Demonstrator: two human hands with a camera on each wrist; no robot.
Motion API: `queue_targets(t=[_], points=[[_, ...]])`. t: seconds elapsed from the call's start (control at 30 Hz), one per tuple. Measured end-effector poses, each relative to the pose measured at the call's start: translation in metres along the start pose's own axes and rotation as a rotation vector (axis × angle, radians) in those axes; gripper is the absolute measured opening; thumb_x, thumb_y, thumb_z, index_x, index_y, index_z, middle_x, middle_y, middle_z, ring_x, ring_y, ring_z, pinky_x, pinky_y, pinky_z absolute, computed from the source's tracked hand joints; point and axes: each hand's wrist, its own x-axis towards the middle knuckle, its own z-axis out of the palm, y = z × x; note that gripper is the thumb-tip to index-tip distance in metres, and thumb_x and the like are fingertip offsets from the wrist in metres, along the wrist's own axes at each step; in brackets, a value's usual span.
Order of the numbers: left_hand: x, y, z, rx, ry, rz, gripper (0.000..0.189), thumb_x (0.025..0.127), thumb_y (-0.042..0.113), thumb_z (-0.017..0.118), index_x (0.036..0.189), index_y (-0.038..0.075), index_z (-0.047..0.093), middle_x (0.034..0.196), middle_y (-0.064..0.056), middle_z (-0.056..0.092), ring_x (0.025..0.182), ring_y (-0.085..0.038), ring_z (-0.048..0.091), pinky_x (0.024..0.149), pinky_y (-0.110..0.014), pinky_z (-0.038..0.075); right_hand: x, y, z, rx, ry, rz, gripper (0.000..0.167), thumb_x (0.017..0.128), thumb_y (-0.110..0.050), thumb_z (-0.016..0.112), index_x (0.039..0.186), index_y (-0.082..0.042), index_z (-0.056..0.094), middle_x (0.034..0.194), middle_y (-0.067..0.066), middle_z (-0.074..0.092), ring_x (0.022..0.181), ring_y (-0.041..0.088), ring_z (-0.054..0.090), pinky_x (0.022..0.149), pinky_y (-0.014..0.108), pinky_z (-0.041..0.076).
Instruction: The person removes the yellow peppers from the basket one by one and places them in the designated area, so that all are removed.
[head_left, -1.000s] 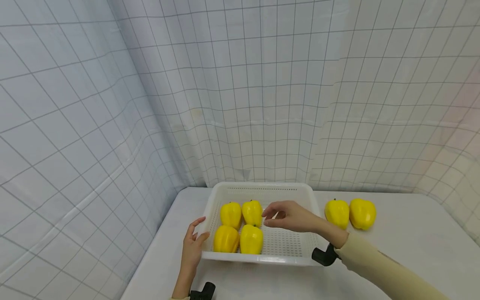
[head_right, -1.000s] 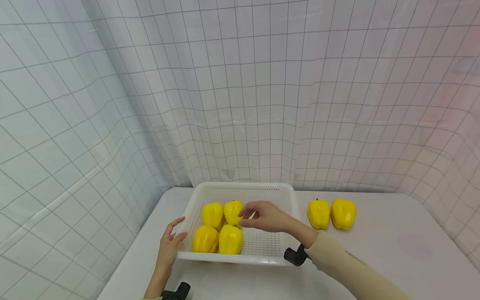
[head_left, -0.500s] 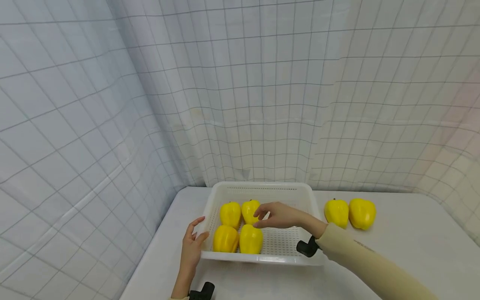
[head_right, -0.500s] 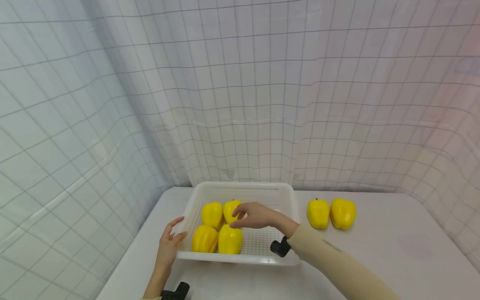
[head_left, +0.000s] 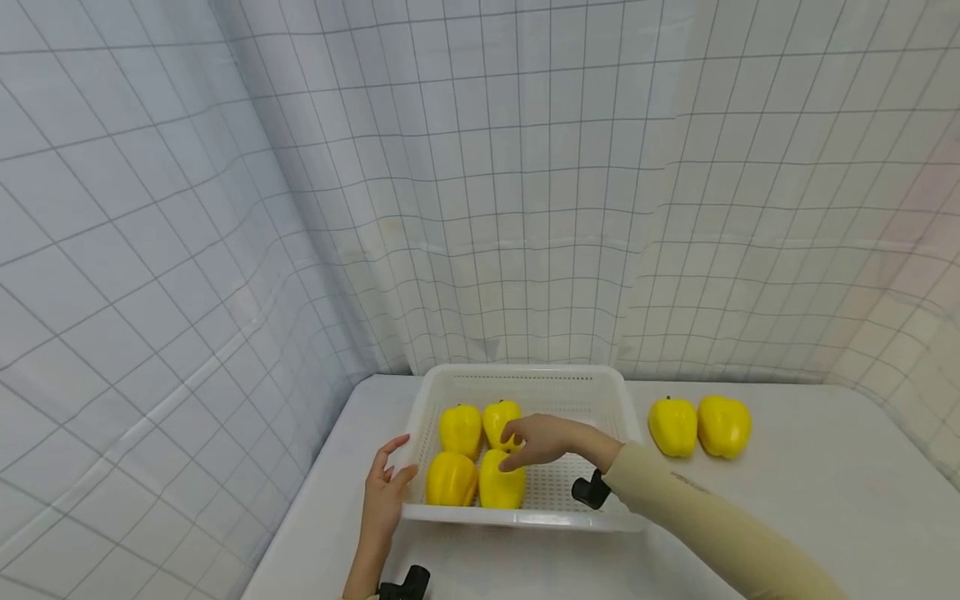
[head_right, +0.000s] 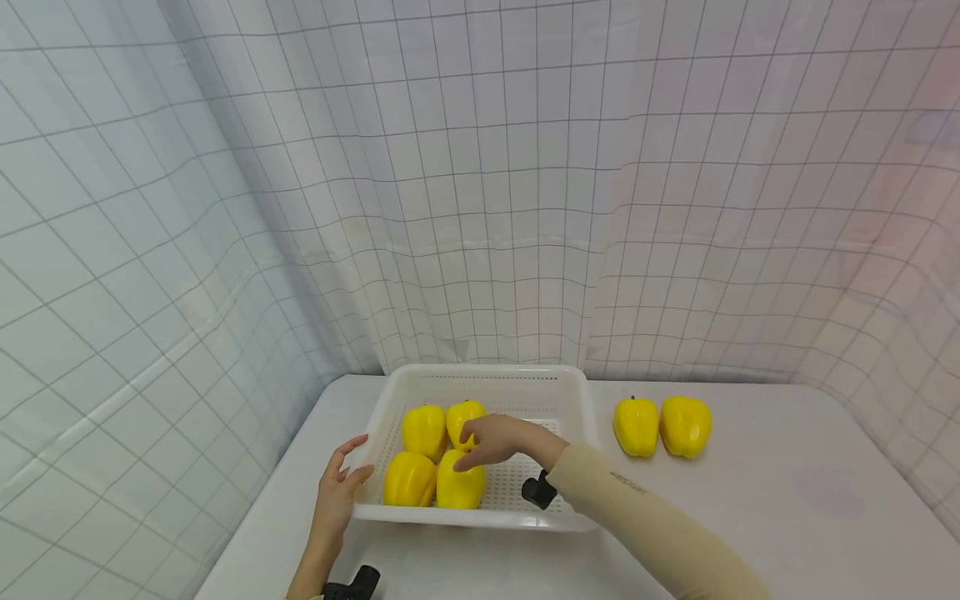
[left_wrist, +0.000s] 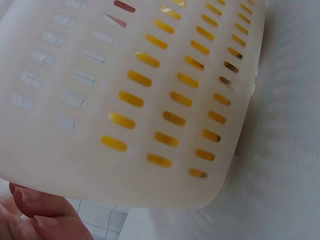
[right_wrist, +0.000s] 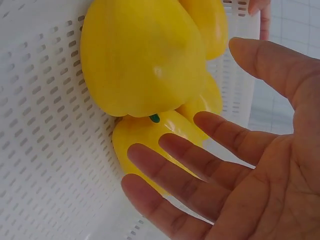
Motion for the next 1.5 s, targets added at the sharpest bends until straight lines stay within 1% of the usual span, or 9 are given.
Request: queue_targets(t=[0.2, 0.3, 0.43, 0.57, 0.73, 0.87, 1.13, 1.37, 1.5], points=[[0.0, -0.001, 0.0, -0.014, -0.013, 0.012, 0.045, 0.094, 0.008, 0.053, 0.138, 0.013, 0.045, 0.124, -0.021, 0.055, 0.103, -0.028, 0.055, 0.079, -0.03, 0.048, 0.007, -0.006, 0.004, -0.03, -0.04, 0.041, 0.046, 0.083, -0.04, 0.07, 0.118, -0.011, 0.062, 0.109, 0.002, 0.062, 0.099, 0.018, 0.056, 0.089, 0.039, 0.044], [0.0, -0.001, -0.001, -0.018, -0.015, 0.018, 0.045, 0.094, 0.008, 0.052, 0.139, 0.012, 0.044, 0.124, -0.021, 0.055, 0.103, -0.029, 0.055, 0.079, -0.032, 0.048, 0.008, -0.01, 0.005, -0.009, -0.051, 0.068, 0.046, 0.083, -0.039, 0.071, 0.117, -0.01, 0.061, 0.107, 0.002, 0.062, 0.093, 0.017, 0.056, 0.08, 0.038, 0.049], [-0.001, 0.0, -0.001, -0.024, -0.014, 0.031, 0.045, 0.094, 0.007, 0.052, 0.138, 0.011, 0.044, 0.123, -0.023, 0.055, 0.102, -0.029, 0.056, 0.077, -0.032, 0.049, 0.01, -0.014, 0.008, 0.048, -0.088, 0.125, 0.049, 0.083, -0.039, 0.071, 0.119, -0.009, 0.059, 0.099, 0.001, 0.06, 0.081, 0.02, 0.059, 0.067, 0.038, 0.052], [-0.001, -0.001, -0.001, -0.023, -0.013, 0.039, 0.045, 0.094, 0.006, 0.052, 0.138, 0.01, 0.044, 0.124, -0.023, 0.055, 0.102, -0.029, 0.056, 0.076, -0.031, 0.048, 0.013, -0.014, 0.012, 0.084, -0.107, 0.171, 0.054, 0.083, -0.041, 0.07, 0.122, -0.007, 0.057, 0.094, 0.001, 0.057, 0.075, 0.024, 0.061, 0.064, 0.037, 0.053], [-0.001, -0.001, 0.0, -0.018, -0.011, 0.042, 0.045, 0.094, 0.006, 0.052, 0.138, 0.01, 0.045, 0.125, -0.022, 0.054, 0.103, -0.028, 0.055, 0.077, -0.03, 0.047, 0.016, -0.014, 0.015, 0.129, -0.108, 0.225, 0.054, 0.083, -0.044, 0.068, 0.12, -0.006, 0.058, 0.091, 0.002, 0.056, 0.074, 0.027, 0.063, 0.061, 0.036, 0.053], [0.0, -0.001, 0.0, -0.013, -0.007, 0.035, 0.045, 0.093, 0.006, 0.053, 0.138, 0.011, 0.045, 0.124, -0.022, 0.055, 0.103, -0.028, 0.055, 0.077, -0.031, 0.047, 0.019, -0.012, 0.016, 0.177, -0.123, 0.254, 0.054, 0.084, -0.045, 0.067, 0.119, -0.005, 0.056, 0.092, 0.004, 0.056, 0.075, 0.03, 0.064, 0.061, 0.039, 0.053], [0.002, -0.003, -0.001, -0.013, -0.005, 0.019, 0.046, 0.093, 0.006, 0.053, 0.138, 0.011, 0.045, 0.125, -0.022, 0.054, 0.102, -0.028, 0.055, 0.077, -0.031, 0.047, 0.021, -0.009, 0.018, 0.252, -0.155, 0.256, 0.056, 0.086, -0.045, 0.065, 0.121, -0.003, 0.052, 0.09, 0.006, 0.055, 0.079, 0.033, 0.064, 0.065, 0.043, 0.053], [0.0, -0.001, 0.0, 0.002, -0.002, 0.03, 0.045, 0.093, 0.007, 0.053, 0.138, 0.011, 0.046, 0.126, -0.023, 0.053, 0.103, -0.028, 0.054, 0.079, -0.032, 0.045, 0.022, -0.01, 0.019, 0.243, -0.159, 0.259, 0.052, 0.086, -0.048, 0.063, 0.116, -0.005, 0.054, 0.087, 0.007, 0.055, 0.081, 0.033, 0.064, 0.067, 0.044, 0.053], [0.0, 0.0, 0.001, 0.011, 0.007, 0.029, 0.044, 0.092, 0.007, 0.053, 0.136, 0.012, 0.047, 0.126, -0.022, 0.054, 0.102, -0.028, 0.055, 0.08, -0.033, 0.046, 0.021, -0.013, 0.018, 0.233, -0.146, 0.274, 0.055, 0.086, -0.047, 0.063, 0.119, -0.005, 0.053, 0.087, 0.006, 0.054, 0.082, 0.034, 0.064, 0.066, 0.043, 0.053]])
